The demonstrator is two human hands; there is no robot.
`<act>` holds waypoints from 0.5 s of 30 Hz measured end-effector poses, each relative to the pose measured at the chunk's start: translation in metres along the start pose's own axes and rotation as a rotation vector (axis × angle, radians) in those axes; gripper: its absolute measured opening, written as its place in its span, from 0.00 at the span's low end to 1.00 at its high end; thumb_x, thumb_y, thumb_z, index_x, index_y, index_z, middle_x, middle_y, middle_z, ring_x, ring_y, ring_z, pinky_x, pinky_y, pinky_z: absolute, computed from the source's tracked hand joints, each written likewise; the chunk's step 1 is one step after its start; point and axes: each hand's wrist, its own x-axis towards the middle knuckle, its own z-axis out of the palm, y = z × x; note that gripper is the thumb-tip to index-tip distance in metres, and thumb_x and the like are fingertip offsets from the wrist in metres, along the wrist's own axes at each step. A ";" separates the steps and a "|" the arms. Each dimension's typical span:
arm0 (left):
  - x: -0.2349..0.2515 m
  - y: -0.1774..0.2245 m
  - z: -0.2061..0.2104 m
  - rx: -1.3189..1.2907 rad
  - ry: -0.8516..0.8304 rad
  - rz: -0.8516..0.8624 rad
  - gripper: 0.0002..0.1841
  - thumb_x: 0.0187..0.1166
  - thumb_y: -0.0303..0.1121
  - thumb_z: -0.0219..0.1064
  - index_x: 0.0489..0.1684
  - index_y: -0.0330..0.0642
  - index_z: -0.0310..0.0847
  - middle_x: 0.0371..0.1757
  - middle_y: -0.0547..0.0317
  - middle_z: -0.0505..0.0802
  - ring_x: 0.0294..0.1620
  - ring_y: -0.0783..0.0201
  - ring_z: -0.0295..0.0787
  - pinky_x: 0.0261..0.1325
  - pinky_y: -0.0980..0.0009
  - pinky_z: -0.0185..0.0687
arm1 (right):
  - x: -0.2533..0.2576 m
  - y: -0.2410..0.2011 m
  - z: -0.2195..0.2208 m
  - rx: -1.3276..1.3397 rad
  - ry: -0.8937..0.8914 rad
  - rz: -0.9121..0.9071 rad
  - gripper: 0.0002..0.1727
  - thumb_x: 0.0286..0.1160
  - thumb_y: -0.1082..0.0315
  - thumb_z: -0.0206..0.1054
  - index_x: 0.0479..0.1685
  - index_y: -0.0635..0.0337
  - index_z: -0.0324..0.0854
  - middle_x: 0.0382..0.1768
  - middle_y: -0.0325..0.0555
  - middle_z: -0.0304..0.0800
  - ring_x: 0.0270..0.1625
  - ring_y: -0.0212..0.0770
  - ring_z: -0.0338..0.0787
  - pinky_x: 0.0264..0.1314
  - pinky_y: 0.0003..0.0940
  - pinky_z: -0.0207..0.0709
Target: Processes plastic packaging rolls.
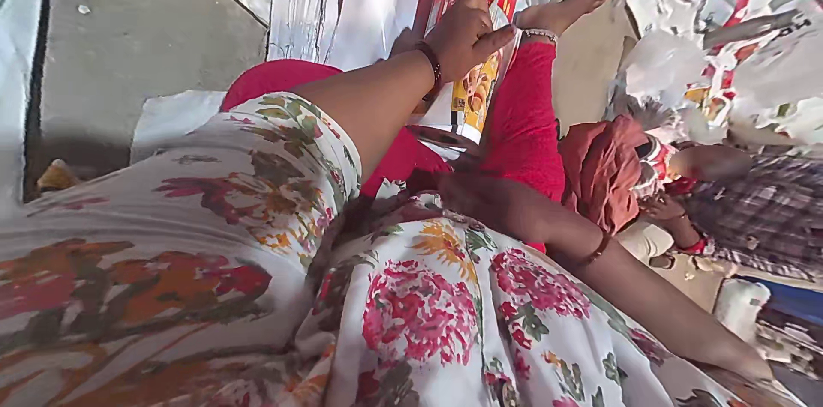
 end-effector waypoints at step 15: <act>0.013 0.031 -0.041 0.312 -0.397 -0.681 0.32 0.83 0.59 0.63 0.70 0.37 0.83 0.80 0.28 0.75 0.79 0.30 0.73 0.71 0.26 0.69 | 0.091 0.040 -0.122 0.201 0.609 0.166 0.35 0.84 0.66 0.60 0.92 0.49 0.58 0.51 0.60 0.89 0.39 0.48 0.90 0.45 0.50 0.85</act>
